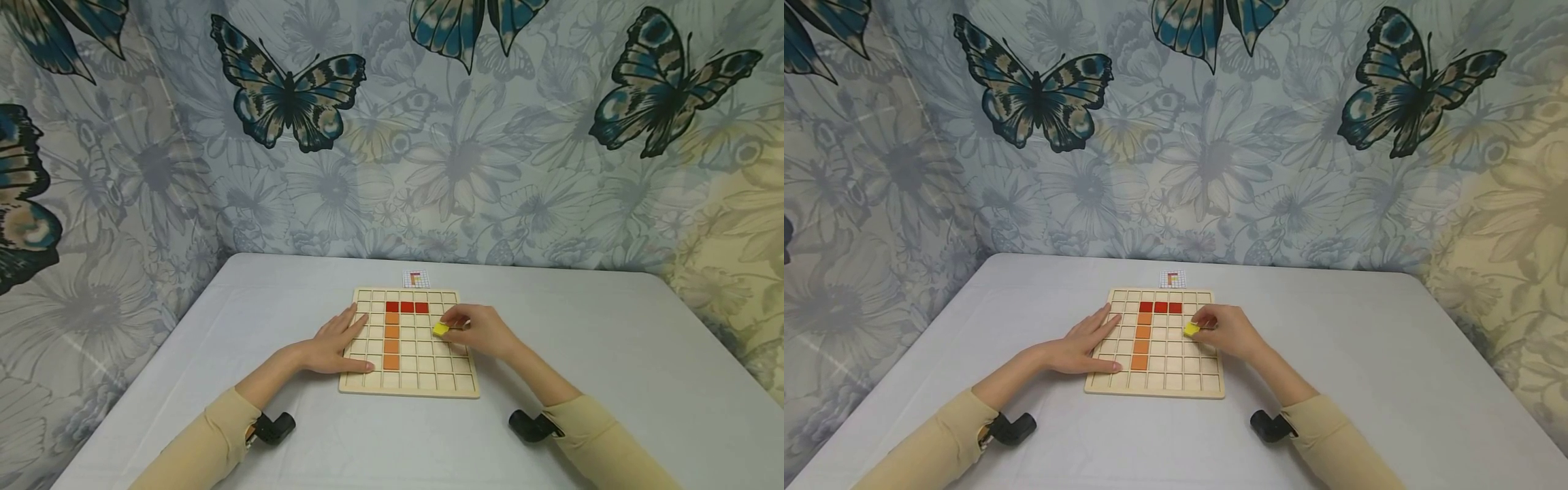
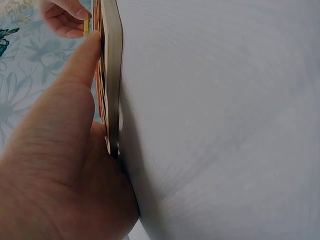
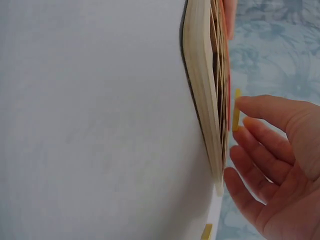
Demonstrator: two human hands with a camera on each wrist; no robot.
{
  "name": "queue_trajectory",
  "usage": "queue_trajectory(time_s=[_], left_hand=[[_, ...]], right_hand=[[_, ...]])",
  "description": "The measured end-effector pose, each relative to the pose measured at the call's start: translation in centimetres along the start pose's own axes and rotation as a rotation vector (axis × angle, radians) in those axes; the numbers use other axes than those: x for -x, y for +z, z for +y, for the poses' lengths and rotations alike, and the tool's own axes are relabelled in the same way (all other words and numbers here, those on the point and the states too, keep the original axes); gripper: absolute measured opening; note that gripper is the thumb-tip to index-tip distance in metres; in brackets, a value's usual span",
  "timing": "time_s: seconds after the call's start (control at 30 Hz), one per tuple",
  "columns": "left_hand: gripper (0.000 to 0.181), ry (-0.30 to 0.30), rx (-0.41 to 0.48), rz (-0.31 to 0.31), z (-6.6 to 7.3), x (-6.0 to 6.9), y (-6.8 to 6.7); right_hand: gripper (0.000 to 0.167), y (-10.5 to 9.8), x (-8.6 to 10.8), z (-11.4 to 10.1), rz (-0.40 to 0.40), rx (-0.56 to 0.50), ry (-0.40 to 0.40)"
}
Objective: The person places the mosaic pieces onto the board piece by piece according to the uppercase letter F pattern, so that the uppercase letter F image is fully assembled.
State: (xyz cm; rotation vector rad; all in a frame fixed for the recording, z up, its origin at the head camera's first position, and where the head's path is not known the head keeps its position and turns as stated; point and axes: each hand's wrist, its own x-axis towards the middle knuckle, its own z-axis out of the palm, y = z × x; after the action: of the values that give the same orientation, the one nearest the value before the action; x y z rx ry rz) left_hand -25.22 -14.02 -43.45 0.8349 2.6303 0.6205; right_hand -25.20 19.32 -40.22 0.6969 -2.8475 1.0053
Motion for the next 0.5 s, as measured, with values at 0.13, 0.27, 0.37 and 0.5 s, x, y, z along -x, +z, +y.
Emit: queue_trajectory(time_s=[0.13,0.27,0.37,0.5], left_hand=[[0.106,0.006,0.003,0.0,0.1,0.1,-0.1],[0.105,0.013,0.012,-0.004,0.4,0.3,-0.4],[0.104,0.015,0.018,-0.006,0.7,0.5,-0.6],[0.104,0.029,0.021,-0.002,1.1,0.7,-0.8]], right_hand=[[0.02,0.6,-0.4,-0.6,-0.017,-0.012,-0.003],[0.02,1.1,-0.8,-1.3,-0.034,-0.027,-0.044],[0.02,1.5,-1.1,-1.8,-0.042,-0.028,-0.091],[0.02,1.9,-1.5,-2.4,-0.068,-0.031,-0.091]])
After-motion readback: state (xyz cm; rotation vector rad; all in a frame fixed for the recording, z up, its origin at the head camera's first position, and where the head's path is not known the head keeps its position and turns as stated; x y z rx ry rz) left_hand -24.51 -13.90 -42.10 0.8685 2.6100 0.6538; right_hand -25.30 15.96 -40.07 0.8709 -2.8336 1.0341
